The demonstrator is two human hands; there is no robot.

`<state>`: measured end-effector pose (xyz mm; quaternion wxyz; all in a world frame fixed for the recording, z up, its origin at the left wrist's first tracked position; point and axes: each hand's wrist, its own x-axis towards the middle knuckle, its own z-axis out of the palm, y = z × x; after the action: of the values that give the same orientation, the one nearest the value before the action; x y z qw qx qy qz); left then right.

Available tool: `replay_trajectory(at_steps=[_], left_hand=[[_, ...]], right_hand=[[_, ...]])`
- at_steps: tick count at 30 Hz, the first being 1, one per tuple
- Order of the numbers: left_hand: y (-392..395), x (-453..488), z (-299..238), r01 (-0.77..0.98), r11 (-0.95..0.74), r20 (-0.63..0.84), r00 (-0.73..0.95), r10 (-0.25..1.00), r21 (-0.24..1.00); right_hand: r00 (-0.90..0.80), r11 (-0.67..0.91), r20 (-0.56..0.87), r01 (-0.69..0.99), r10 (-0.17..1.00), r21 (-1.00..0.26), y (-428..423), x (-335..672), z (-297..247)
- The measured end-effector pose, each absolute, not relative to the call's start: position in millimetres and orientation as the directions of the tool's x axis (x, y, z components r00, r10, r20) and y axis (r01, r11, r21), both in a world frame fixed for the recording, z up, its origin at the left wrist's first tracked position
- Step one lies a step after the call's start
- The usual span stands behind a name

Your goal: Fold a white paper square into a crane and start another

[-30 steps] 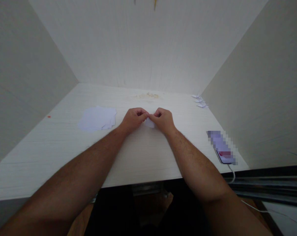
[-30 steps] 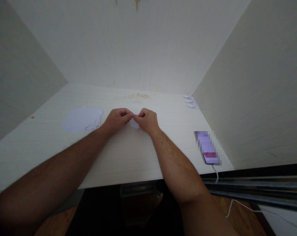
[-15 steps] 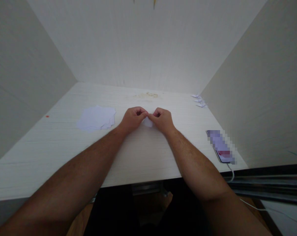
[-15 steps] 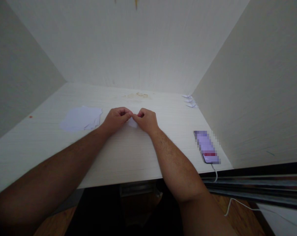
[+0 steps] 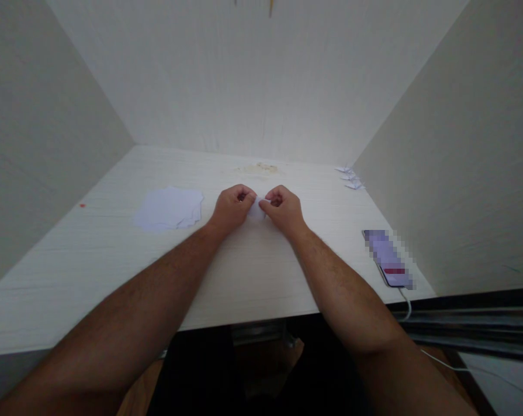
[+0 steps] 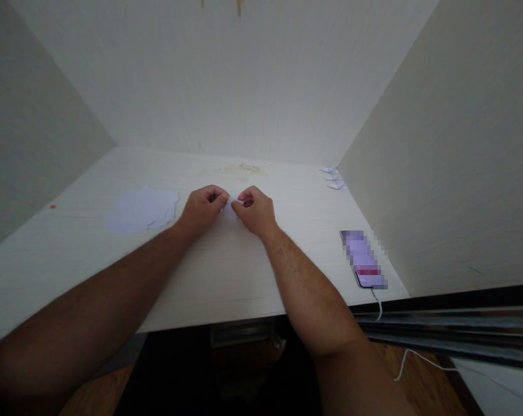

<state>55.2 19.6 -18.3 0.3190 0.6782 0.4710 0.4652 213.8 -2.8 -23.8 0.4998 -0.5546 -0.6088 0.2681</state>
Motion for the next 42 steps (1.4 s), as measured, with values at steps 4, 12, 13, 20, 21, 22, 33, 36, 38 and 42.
replay_trajectory(at_steps=[4,12,13,20,21,22,33,36,38,42], left_hand=[[18.7,56.0,-17.9,0.241,-0.349,0.327,0.125,0.937,0.906],[12.8,59.8,-16.5,0.317,-0.381,0.382,0.062,0.922,0.869],[12.1,59.9,-15.9,0.336,-0.380,0.386,0.051,0.921,0.862],[10.6,59.5,-14.3,0.423,-0.384,0.421,0.007,0.907,0.821],[10.8,59.5,-14.7,0.421,-0.383,0.423,-0.001,0.906,0.822],[11.0,59.5,-15.2,0.418,-0.380,0.423,-0.011,0.906,0.825],[15.3,57.5,-18.1,0.381,-0.365,0.414,-0.054,0.909,0.850],[14.9,56.2,-17.3,0.410,-0.353,0.420,-0.085,0.904,0.841],[13.2,55.9,-15.9,0.443,-0.365,0.445,-0.087,0.891,0.819],[9.6,56.0,-14.0,0.501,-0.411,0.507,-0.066,0.859,0.762]], right_hand=[[0.065,0.176,0.197,0.240,0.978,-0.955,-1.0,208.8,-28.4],[0.178,0.145,0.191,0.240,0.965,-0.960,-6.5,202.3,-19.3],[0.189,0.149,0.194,0.230,0.963,-0.962,-6.8,201.6,-18.7],[0.210,0.154,0.192,0.184,0.959,-0.971,-4.2,200.8,-24.4],[0.210,0.163,0.200,0.181,0.957,-0.970,-3.6,201.1,-25.5],[0.211,0.170,0.207,0.180,0.955,-0.969,-3.0,201.4,-26.4],[0.209,0.239,0.269,0.158,0.940,-0.958,-3.2,202.1,-24.3],[0.198,0.288,0.333,0.224,0.922,-0.931,-4.5,203.4,-25.9],[0.171,0.310,0.363,0.275,0.916,-0.910,-5.4,204.1,-27.6],[0.148,0.314,0.375,0.324,0.915,-0.893,-5.8,204.2,-29.1]])
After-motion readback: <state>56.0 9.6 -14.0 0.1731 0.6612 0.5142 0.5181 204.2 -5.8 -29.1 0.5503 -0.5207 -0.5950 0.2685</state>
